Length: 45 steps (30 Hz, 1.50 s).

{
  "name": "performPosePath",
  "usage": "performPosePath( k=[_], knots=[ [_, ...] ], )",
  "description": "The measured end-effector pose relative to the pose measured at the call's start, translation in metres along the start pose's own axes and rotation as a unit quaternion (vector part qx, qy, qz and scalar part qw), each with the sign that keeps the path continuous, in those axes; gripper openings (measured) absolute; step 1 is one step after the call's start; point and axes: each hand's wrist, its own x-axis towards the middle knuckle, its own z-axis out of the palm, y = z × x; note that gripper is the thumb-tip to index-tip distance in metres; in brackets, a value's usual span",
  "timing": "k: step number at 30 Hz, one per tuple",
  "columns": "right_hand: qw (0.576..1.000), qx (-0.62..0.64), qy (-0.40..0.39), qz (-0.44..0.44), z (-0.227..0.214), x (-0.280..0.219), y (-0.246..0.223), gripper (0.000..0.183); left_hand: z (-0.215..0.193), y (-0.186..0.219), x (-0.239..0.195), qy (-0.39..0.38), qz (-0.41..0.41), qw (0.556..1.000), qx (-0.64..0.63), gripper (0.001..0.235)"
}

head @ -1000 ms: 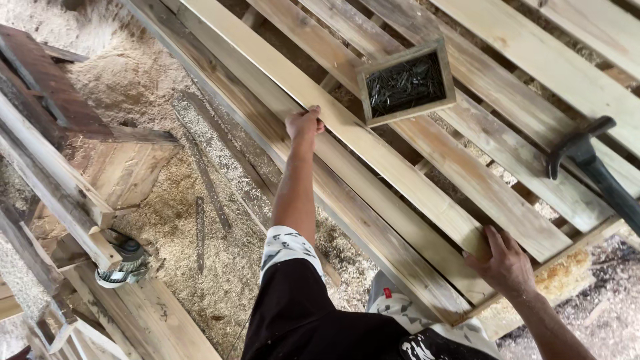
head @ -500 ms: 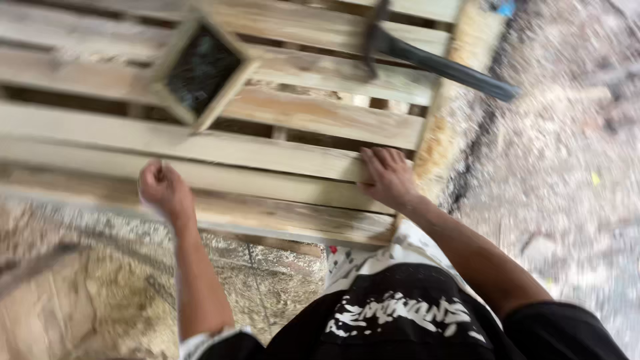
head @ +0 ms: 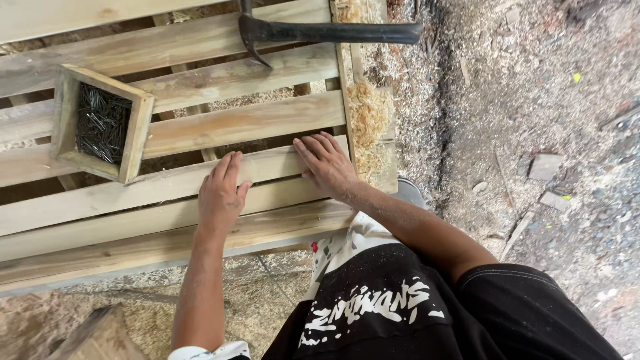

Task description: The person assembles a wooden pallet by nailing slats to a frame. They pick nails from a small wooden box, position them on the slats, and hammer them in using a claw hammer. The process is repeated for multiple slats on the pallet.

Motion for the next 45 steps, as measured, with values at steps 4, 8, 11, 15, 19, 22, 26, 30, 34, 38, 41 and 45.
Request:
performPosePath(
  k=[4, 8, 11, 15, 19, 22, 26, 30, 34, 38, 41, 45],
  knots=[
    [0.993, 0.106, 0.044, -0.033, -0.001, -0.007, 0.02, 0.073, 0.0, 0.003, 0.011, -0.049, 0.014, 0.999, 0.012, 0.067],
    [0.974, 0.177, 0.118, 0.082, -0.032, -0.036, 0.064, 0.03, 0.011, -0.001, 0.009, -0.053, 0.015, 0.998, 0.024, 0.071],
    [0.94, 0.212, 0.128, 0.233, -0.06, -0.057, 0.096, 0.019, 0.016, -0.007, 0.005, -0.044, 0.02, 0.999, 0.02, 0.072],
    [0.867, 0.309, -0.005, 0.39, -0.065, -0.071, 0.099, 0.026, 0.021, -0.01, 0.008, -0.055, 0.04, 0.997, 0.027, 0.072],
    [0.871, 0.305, -0.049, 0.383, -0.04, -0.059, 0.077, 0.029, 0.022, -0.012, 0.009, -0.092, 0.008, 0.996, 0.021, 0.071],
    [0.872, 0.264, -0.061, 0.407, -0.026, -0.048, 0.068, 0.028, 0.022, -0.011, 0.01, -0.088, 0.014, 0.996, 0.022, 0.078],
    [0.873, 0.262, -0.077, 0.403, -0.022, -0.039, 0.078, 0.029, 0.029, -0.007, 0.014, -0.061, 0.03, 0.998, 0.009, 0.085],
    [0.907, 0.194, -0.085, 0.364, -0.023, -0.037, 0.084, 0.031, 0.036, -0.001, 0.012, -0.041, -0.01, 0.998, -0.041, 0.084],
    [0.903, 0.191, -0.112, 0.368, -0.03, -0.03, 0.081, 0.03, 0.037, 0.005, 0.015, -0.02, -0.019, 0.999, -0.045, 0.084],
    [0.904, 0.175, -0.126, 0.369, -0.039, -0.025, 0.075, 0.032, 0.04, 0.006, 0.015, -0.01, -0.02, 0.999, -0.037, 0.084],
    [0.9, 0.187, -0.126, 0.373, -0.04, -0.028, 0.072, 0.028, 0.044, 0.005, 0.009, -0.005, -0.01, 1.0, -0.028, 0.084],
    [0.909, 0.177, -0.128, 0.356, -0.038, -0.027, 0.078, 0.028, 0.05, 0.003, 0.013, -0.008, 0.002, 1.0, -0.005, 0.086]
  ],
)
